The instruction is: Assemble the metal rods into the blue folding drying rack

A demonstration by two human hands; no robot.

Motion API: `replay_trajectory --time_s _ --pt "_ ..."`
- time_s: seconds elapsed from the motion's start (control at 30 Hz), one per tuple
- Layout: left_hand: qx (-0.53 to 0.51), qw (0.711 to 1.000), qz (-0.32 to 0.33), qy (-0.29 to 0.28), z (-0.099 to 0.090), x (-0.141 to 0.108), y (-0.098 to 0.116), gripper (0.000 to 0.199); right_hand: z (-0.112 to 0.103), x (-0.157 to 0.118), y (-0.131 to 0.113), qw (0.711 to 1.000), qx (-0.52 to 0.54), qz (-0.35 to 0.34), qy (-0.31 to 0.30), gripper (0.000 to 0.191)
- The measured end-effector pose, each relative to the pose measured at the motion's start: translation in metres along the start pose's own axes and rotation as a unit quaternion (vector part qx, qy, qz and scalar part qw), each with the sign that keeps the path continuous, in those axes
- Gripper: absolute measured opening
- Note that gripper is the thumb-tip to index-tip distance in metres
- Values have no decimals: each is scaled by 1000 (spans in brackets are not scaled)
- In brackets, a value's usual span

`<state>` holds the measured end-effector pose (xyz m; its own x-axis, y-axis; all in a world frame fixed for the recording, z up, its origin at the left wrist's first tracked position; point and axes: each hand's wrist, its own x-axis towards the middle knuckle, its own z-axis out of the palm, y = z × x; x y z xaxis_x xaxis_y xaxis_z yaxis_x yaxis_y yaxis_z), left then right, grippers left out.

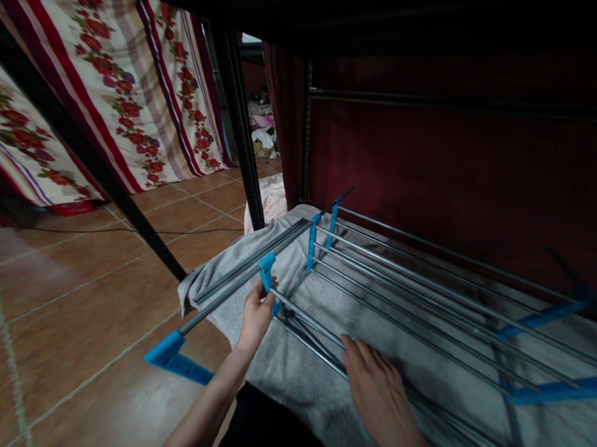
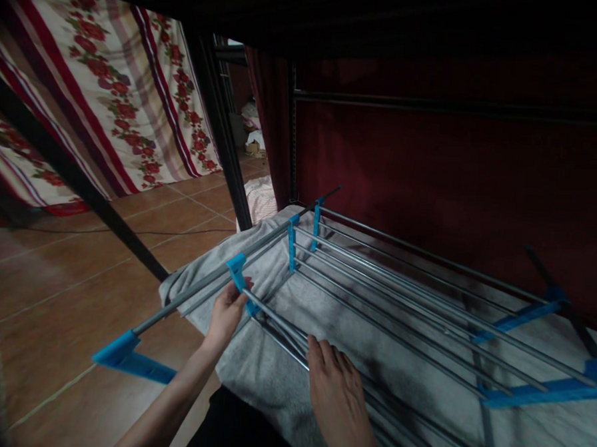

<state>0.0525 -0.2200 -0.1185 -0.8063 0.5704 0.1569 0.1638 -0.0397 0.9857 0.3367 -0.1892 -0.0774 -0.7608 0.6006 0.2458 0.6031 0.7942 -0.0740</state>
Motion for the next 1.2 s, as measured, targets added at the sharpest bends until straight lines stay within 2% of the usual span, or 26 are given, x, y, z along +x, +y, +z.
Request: replay_trajectory --time_s 0.33,0.6,0.8,0.97,1.2 --pt "-4 1000 8 0 1 -2 4 34 4 3 0 1000 -2 -4 18 37" --pt "15 1000 11 3 1 0 2 35 3 6 -3 1000 -1 21 4 40" --pt "11 1000 14 8 2 0 2 38 3 5 -4 1000 -2 14 9 40" --pt "-9 1000 -12 -12 -2 -4 10 42 4 4 -4 999 -5 5 33 43" --pt "-42 999 11 -14 -5 -9 14 41 11 6 -5 998 -15 9 62 38"
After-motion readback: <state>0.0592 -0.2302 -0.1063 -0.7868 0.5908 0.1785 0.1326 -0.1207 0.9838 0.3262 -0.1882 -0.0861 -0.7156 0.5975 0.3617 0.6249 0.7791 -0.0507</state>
